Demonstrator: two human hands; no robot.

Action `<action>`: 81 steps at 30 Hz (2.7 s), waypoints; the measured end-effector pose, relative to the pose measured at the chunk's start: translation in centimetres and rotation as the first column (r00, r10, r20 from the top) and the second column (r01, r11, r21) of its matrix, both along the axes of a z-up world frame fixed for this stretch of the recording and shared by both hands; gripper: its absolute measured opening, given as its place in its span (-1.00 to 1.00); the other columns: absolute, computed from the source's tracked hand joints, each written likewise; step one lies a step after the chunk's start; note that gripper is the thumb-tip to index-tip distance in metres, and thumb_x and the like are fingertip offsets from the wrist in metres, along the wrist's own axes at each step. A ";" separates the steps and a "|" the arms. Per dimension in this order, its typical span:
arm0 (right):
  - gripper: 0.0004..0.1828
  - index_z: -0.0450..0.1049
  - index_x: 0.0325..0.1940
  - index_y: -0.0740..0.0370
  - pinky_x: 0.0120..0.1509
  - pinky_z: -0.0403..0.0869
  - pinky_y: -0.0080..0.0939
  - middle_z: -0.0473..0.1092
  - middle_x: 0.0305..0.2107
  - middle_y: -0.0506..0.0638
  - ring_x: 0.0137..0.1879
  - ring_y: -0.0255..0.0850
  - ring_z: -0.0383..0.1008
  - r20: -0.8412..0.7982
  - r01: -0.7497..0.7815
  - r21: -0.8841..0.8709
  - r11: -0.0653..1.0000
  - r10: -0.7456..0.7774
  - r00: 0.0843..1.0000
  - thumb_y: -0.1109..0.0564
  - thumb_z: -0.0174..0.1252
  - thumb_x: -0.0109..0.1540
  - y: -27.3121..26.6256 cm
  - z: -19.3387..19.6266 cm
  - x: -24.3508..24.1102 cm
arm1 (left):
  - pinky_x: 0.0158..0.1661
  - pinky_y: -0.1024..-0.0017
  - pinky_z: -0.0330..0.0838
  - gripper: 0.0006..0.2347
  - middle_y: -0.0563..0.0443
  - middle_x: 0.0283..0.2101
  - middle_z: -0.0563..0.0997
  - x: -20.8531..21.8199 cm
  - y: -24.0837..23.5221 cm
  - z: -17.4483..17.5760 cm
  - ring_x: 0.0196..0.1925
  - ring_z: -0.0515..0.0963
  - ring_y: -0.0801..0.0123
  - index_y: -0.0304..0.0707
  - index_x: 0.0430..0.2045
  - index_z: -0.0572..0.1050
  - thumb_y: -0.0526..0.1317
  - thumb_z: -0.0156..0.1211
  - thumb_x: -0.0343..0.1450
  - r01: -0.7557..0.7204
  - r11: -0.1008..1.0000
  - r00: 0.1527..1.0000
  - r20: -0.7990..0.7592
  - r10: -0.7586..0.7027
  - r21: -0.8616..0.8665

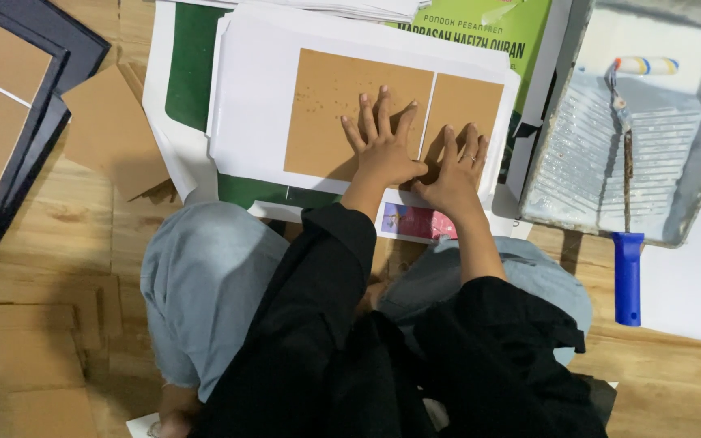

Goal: The person sits on the floor and assembles a cardboard frame by placing three rectangular cardboard pieces side-by-side on a white backing sheet. They then use a green tool to press down and secure the edges of the cardboard pieces onto the backing.

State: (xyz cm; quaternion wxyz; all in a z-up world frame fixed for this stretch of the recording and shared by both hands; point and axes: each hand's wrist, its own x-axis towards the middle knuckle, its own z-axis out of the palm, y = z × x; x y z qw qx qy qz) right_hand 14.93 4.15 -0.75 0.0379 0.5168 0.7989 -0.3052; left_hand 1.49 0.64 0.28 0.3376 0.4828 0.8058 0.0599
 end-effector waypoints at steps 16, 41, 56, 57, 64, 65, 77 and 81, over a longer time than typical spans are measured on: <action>0.20 -0.15 0.44 0.12 0.43 -0.36 0.29 -0.41 0.32 0.29 0.38 0.35 -0.65 0.010 -0.006 -0.012 1.000 0.006 1.000 -0.08 0.34 -0.15 0.1 -0.5 0.1 | 0.10 -0.34 -0.82 -0.19 -0.19 0.36 -0.52 -0.4 -0.1 -0.3 0.33 -0.67 -0.20 0.15 0.30 -0.10 -0.01 0.21 0.15 -0.001 1.000 0.999 0.034 0.000 0.022; 0.19 -0.28 0.43 0.17 0.40 -0.53 0.29 -0.48 0.33 0.39 0.37 0.39 -0.68 -0.047 -0.005 -0.035 0.999 0.003 0.999 -0.35 0.17 -0.04 -0.9 0.1 -1.2 | 0.19 -0.22 -0.76 -0.36 -0.06 0.38 -0.43 -2.6 0.3 -2.8 0.38 -0.60 -0.05 0.27 0.27 0.00 0.09 0.06 0.26 -0.067 0.996 0.983 0.174 0.057 0.054; 0.31 -0.34 0.42 0.16 0.37 -0.54 0.33 -0.53 0.34 0.30 0.38 0.32 -0.70 -0.012 0.034 0.023 0.999 -0.034 0.999 -0.56 0.06 -0.11 -1.2 -1.8 -0.7 | 0.12 -0.08 0.08 -0.54 -0.19 0.19 0.08 -27.6 -23.1 -9.1 0.20 0.14 -0.15 -0.07 0.06 0.17 -0.12 0.18 0.31 -0.753 0.576 0.442 -0.404 0.801 0.318; 0.32 -0.36 0.43 0.14 0.36 -0.55 0.34 -0.55 0.34 0.29 0.38 0.31 -0.73 -0.007 0.032 0.007 0.999 -0.032 0.999 -0.56 0.06 -0.12 -1.2 -2.1 -0.6 | 0.10 -0.13 0.11 -0.56 -0.25 0.21 -0.01 -26.6 -24.0 -8.8 0.19 0.15 -0.25 -0.14 0.02 0.12 -0.17 0.15 0.31 -0.798 0.547 0.456 -0.338 0.823 0.254; 0.27 -0.33 0.43 0.12 0.38 -0.50 0.34 -0.53 0.34 0.28 0.39 0.31 -0.68 -0.028 0.018 0.063 0.998 -0.016 0.999 -0.51 0.08 -0.10 -1.7 -1.9 -0.6 | 0.20 -0.03 0.06 -0.23 -0.38 0.24 0.07 -25.3 -24.2 -4.6 0.30 0.11 -0.19 -0.34 0.22 -0.05 -0.03 0.33 0.26 -0.820 0.511 0.472 -0.198 0.859 0.258; 0.28 -0.33 0.42 0.13 0.37 -0.51 0.33 -0.53 0.34 0.28 0.39 0.31 -0.68 -0.035 0.018 0.060 0.998 -0.016 0.999 -0.52 0.08 -0.10 -1.8 -1.8 -0.6 | 0.16 0.01 0.16 -0.20 -0.28 0.20 0.14 -25.3 -24.3 -5.0 0.26 0.19 -0.09 -0.28 0.23 -0.06 -0.01 0.36 0.22 -0.826 0.492 0.443 -0.224 0.868 0.274; 0.31 -0.32 0.43 0.16 0.37 -0.58 0.27 -0.54 0.34 0.30 0.40 0.29 -0.70 -0.032 0.032 0.050 0.998 -0.030 0.999 -0.57 0.06 -0.11 -1.7 -1.7 -0.8 | 0.09 -0.13 0.04 -0.42 -0.36 0.09 0.21 -22.8 -22.6 -0.1 0.14 0.24 -0.21 -0.10 0.15 -0.05 -0.14 0.19 0.34 -0.875 0.183 0.169 -0.073 0.983 0.448; 0.29 -0.35 0.43 0.13 0.36 -0.60 0.28 -0.56 0.34 0.28 0.39 0.28 -0.71 -0.014 0.033 0.046 0.998 -0.032 0.999 -0.54 0.07 -0.10 -1.6 -1.8 -0.8 | 0.02 -0.04 0.08 -0.60 -0.44 0.13 0.15 -26.0 -19.5 -4.4 0.10 0.24 -0.10 -0.19 0.09 0.17 -0.28 0.13 0.39 -0.598 -0.121 0.466 0.466 0.752 0.793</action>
